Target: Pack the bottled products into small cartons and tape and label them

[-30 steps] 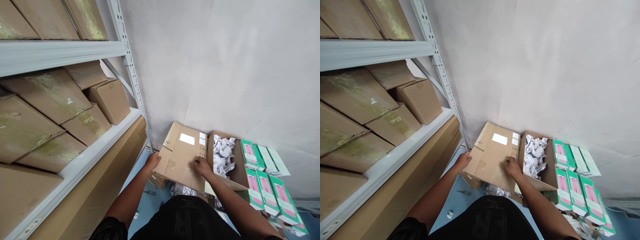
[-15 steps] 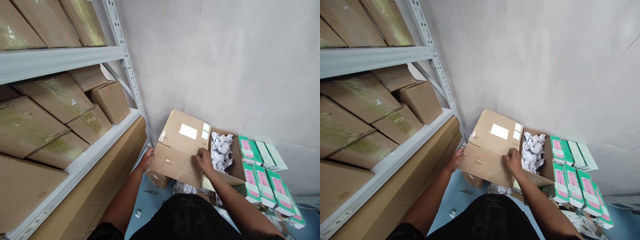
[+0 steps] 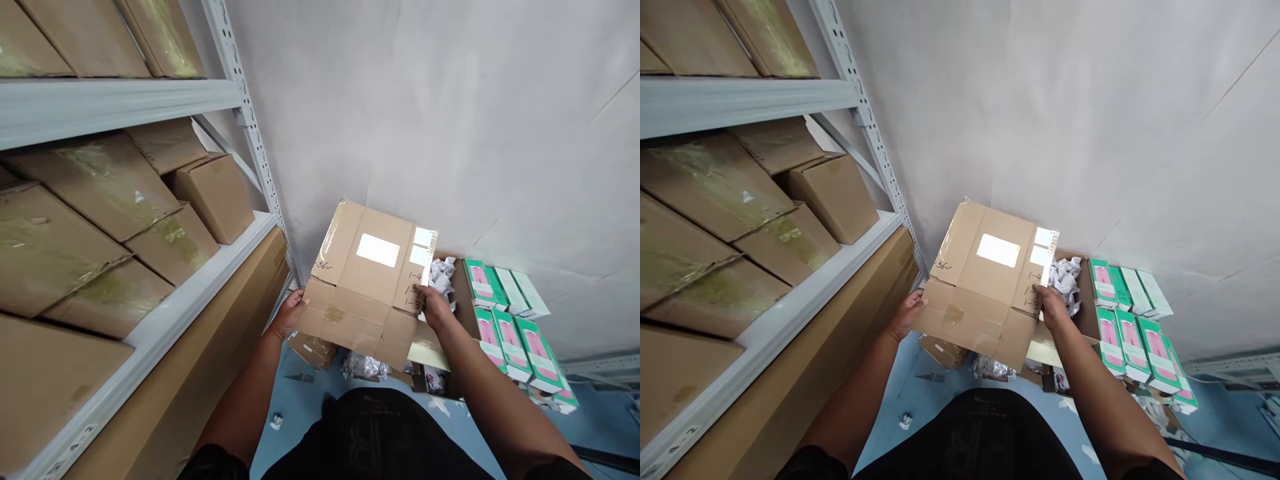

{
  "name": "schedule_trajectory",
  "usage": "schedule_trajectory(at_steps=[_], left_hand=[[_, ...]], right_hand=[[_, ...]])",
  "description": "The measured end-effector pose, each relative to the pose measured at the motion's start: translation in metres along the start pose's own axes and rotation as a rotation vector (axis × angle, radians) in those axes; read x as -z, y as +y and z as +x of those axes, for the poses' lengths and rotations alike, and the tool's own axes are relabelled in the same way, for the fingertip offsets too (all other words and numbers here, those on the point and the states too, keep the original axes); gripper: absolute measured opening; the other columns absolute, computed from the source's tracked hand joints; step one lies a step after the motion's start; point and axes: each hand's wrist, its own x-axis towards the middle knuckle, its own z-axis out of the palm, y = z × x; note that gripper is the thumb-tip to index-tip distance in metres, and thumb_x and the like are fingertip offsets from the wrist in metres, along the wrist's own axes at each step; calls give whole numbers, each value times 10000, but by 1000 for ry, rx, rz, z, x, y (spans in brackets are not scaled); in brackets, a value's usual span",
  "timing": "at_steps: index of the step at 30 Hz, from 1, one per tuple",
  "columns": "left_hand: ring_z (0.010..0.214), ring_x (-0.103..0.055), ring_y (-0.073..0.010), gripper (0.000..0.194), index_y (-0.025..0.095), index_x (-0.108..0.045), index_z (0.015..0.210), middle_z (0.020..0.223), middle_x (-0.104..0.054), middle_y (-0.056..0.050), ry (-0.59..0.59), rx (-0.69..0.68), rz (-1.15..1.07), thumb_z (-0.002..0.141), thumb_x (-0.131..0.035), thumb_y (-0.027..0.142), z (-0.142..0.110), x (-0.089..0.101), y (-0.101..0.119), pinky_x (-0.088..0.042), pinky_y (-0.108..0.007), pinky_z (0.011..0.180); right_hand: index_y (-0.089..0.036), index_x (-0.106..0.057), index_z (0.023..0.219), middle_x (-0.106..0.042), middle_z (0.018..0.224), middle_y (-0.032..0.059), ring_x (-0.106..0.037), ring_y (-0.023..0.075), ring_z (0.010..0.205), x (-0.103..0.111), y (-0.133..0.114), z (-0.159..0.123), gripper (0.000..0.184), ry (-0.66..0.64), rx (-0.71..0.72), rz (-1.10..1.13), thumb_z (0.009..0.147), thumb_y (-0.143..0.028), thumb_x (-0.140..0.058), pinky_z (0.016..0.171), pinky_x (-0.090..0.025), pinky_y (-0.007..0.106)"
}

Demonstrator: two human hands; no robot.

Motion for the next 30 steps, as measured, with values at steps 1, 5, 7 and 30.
schedule_trajectory(at_steps=[1, 5, 7, 30], left_hand=[[734, -715, -190, 514, 162, -685, 1045, 922, -774, -65, 0, 1, 0, 704, -905, 477, 0, -4, 0, -537, -282, 701], [963, -749, -277, 527, 160, -712, 1106, 1026, -789, -99, -18, 49, -118, 716, -896, 462, -3, -23, -1, -569, -350, 823], [1075, -732, -310, 538, 164, -722, 1122, 1069, -789, -111, -28, 63, -234, 713, -893, 469, -6, -33, 0, -565, -397, 916], [1246, -669, -373, 611, 156, -758, 1196, 1177, -785, -149, -545, 27, 46, 675, -945, 415, -146, -433, -69, -471, -549, 1125]], right_hand=[[-208, -709, 944, -787, 780, 49, -757, 258, 748, 3, -3, -5, 354, -2, 8, 34, 651, -340, -858, 648, -633, 361], [-228, -719, 1048, -814, 978, 37, -770, 245, 892, 21, -21, -28, 416, 44, 125, 144, 677, -345, -865, 820, -654, 387], [-222, -724, 1044, -813, 1023, 38, -766, 237, 930, 35, -32, -38, 405, 79, 197, 180, 687, -346, -869, 878, -645, 395], [-246, -641, 1011, -731, 904, -26, -698, 175, 784, 482, -72, -202, 381, 659, 362, 405, 757, -488, -790, 714, -604, 318]])
